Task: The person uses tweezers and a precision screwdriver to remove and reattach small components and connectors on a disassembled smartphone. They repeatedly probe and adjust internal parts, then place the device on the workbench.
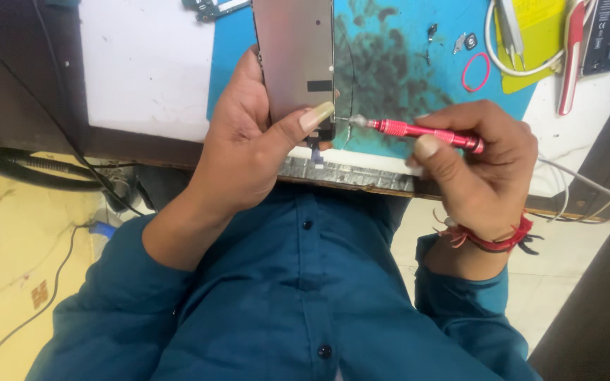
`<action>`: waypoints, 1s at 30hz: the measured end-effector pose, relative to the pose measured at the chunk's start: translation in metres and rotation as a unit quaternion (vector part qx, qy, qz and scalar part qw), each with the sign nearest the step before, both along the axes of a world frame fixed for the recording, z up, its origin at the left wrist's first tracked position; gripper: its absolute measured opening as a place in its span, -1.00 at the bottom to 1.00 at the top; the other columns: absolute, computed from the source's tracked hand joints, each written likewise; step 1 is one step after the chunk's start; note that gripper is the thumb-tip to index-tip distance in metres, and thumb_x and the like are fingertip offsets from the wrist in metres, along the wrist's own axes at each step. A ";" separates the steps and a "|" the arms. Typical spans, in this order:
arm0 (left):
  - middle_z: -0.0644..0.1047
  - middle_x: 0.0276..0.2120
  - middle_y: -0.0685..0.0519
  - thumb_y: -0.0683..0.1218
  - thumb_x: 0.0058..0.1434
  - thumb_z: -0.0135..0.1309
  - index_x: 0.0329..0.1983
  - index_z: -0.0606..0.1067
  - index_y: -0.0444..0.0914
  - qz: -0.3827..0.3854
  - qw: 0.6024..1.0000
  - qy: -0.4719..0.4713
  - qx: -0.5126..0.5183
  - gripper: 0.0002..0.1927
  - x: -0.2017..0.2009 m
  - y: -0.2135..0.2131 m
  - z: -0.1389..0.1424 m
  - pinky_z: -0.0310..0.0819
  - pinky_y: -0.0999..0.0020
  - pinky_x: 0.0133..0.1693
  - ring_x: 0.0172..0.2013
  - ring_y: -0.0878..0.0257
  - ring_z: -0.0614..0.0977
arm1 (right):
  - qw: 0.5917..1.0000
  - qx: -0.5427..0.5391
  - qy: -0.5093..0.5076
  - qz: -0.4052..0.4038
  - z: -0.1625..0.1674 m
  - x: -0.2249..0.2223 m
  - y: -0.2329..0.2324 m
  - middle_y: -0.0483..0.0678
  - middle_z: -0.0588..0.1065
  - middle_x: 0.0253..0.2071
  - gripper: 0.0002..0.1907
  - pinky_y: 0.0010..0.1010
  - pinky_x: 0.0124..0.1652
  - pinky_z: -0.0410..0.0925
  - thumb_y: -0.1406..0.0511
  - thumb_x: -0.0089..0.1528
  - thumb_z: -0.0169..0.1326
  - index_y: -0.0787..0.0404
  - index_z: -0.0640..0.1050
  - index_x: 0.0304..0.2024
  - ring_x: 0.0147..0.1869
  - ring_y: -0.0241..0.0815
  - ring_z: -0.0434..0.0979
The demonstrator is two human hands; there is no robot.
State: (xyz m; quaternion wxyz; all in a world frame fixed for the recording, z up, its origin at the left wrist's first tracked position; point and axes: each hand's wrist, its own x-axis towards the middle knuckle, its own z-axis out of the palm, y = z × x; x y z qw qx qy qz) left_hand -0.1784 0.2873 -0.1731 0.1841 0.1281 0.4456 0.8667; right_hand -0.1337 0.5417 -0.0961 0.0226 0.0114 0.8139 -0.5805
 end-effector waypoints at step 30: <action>0.64 0.02 -0.13 -0.18 0.31 0.11 0.25 0.47 -0.27 -0.115 0.888 0.279 -0.348 -0.58 -0.043 0.016 0.019 0.54 0.23 0.04 -0.01 0.01 0.70 | 0.957 -0.096 0.243 -0.128 -0.034 0.013 0.024 0.00 0.48 -0.22 -0.73 -0.41 -0.23 0.41 0.17 0.52 0.05 0.27 0.45 -0.09 -0.25 -0.22 0.48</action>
